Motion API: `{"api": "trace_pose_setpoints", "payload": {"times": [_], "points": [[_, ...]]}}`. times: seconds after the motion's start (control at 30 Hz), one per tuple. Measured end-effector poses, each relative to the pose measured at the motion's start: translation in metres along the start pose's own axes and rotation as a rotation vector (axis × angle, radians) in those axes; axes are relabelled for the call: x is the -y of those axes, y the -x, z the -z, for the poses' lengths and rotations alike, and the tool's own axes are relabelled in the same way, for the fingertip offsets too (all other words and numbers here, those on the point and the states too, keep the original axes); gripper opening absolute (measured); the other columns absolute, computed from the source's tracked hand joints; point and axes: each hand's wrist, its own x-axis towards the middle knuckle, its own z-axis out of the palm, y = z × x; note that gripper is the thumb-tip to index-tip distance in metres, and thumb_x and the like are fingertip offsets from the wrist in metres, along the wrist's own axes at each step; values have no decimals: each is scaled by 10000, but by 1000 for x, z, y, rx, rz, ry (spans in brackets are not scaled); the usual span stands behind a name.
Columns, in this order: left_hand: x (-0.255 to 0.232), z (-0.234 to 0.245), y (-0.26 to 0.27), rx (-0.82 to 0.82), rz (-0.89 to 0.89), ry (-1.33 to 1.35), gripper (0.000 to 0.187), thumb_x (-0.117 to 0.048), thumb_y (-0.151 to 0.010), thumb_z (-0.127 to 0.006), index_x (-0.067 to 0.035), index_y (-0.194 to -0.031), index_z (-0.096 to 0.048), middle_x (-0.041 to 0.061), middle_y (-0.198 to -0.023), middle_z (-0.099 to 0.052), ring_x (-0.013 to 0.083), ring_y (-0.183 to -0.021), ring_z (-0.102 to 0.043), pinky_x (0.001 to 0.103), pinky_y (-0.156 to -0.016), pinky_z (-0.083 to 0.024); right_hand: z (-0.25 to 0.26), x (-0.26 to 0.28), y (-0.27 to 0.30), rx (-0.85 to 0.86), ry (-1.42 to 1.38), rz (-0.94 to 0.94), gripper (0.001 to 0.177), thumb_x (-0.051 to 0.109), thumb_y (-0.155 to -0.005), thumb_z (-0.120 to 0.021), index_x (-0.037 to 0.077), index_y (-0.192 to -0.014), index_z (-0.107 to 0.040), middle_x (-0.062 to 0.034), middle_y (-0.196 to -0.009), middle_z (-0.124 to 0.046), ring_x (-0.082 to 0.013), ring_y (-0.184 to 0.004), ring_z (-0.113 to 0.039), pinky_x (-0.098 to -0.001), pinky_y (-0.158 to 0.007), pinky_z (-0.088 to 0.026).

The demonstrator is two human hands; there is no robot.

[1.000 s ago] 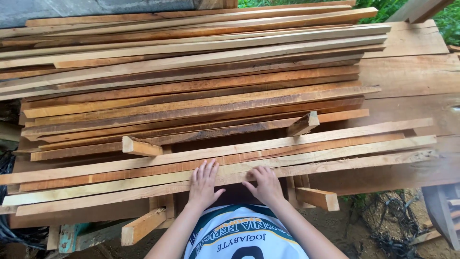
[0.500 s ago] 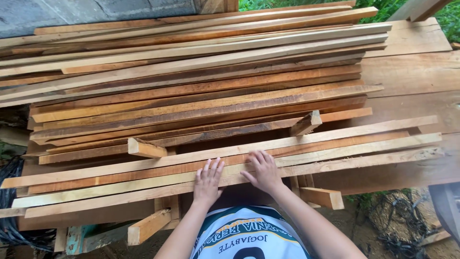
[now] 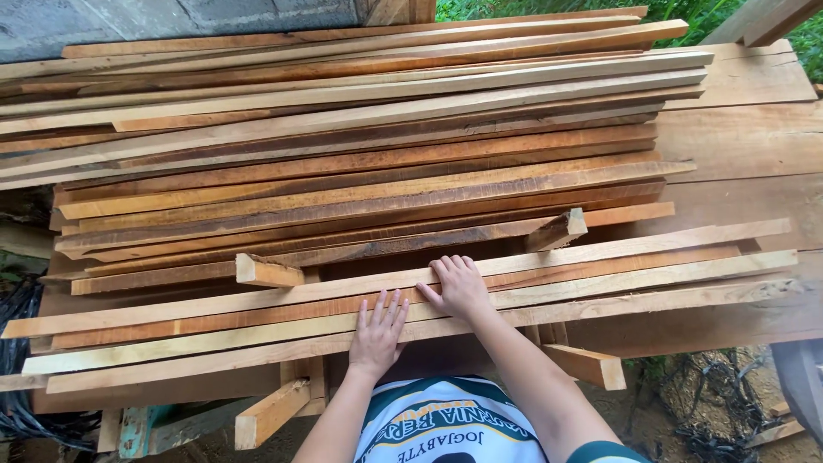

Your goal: The person sorts and organizes thin wooden planks on a workbench.

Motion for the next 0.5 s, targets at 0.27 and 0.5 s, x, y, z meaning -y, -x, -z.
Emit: {"api": "trace_pose_setpoints", "payload": {"times": [0.27, 0.5], "points": [[2, 18, -6, 123, 26, 62, 1026, -544, -816, -740, -175, -1614, -213, 52, -1693, -172, 292, -1555, -145, 587, -1225, -103, 1, 3, -7, 85, 5, -49, 527, 560, -894, -651, 74, -1090, -702, -89, -1001, -673, -276, -998, -611, -422, -943, -441], [2, 21, -7, 134, 79, 126, 1037, -594, -824, -717, -215, -1625, -179, 13, -1697, -157, 257, -1562, -133, 558, -1245, -77, -4, 10, 29, -335, -205, -97, 352, 288, -867, -729, 56, -1131, -705, -131, -1240, -691, -396, -1279, -525, -465, -1066, -391]]}}
